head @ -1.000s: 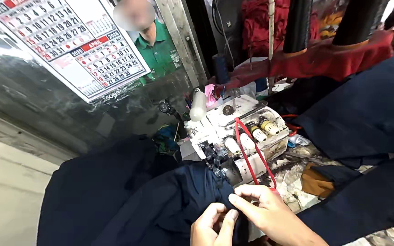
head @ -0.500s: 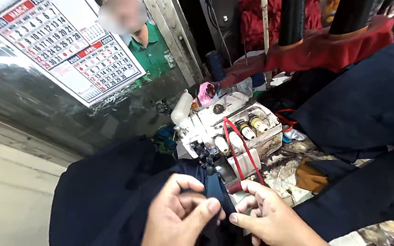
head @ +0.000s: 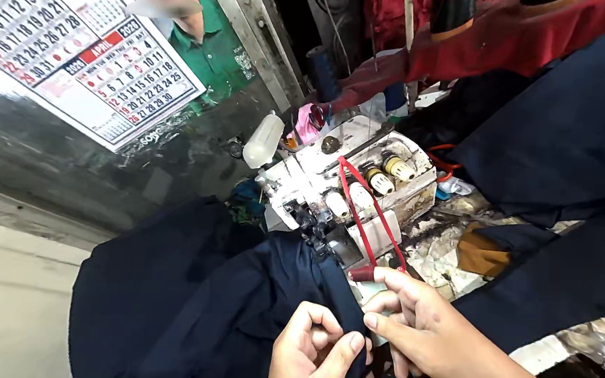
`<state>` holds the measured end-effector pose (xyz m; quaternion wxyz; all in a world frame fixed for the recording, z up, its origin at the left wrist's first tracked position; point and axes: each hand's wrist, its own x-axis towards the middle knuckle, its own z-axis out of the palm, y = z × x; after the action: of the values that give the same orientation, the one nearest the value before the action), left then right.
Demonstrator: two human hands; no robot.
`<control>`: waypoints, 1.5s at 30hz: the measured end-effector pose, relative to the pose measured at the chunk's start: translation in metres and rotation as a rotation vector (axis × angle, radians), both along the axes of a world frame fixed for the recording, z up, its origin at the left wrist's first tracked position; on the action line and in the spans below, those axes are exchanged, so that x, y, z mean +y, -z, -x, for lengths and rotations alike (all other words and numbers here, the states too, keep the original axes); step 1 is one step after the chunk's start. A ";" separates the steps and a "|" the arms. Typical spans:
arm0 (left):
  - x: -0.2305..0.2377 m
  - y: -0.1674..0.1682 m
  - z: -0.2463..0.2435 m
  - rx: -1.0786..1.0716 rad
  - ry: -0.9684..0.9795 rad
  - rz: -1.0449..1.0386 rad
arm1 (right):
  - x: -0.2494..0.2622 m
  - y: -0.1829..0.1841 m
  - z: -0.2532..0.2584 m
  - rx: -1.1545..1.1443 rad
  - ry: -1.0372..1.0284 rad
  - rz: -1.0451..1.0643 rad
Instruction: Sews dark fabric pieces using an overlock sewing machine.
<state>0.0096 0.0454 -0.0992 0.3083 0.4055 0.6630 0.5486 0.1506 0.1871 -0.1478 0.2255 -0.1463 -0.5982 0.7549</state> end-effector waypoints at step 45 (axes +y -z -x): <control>-0.013 -0.025 0.045 0.992 -0.154 0.002 | 0.016 0.007 0.083 -0.222 0.362 -0.227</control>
<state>-0.0358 0.0322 -0.0745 -0.0851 0.5670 0.7582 0.3105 0.0681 0.2035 -0.1547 0.3050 -0.3070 -0.6643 0.6094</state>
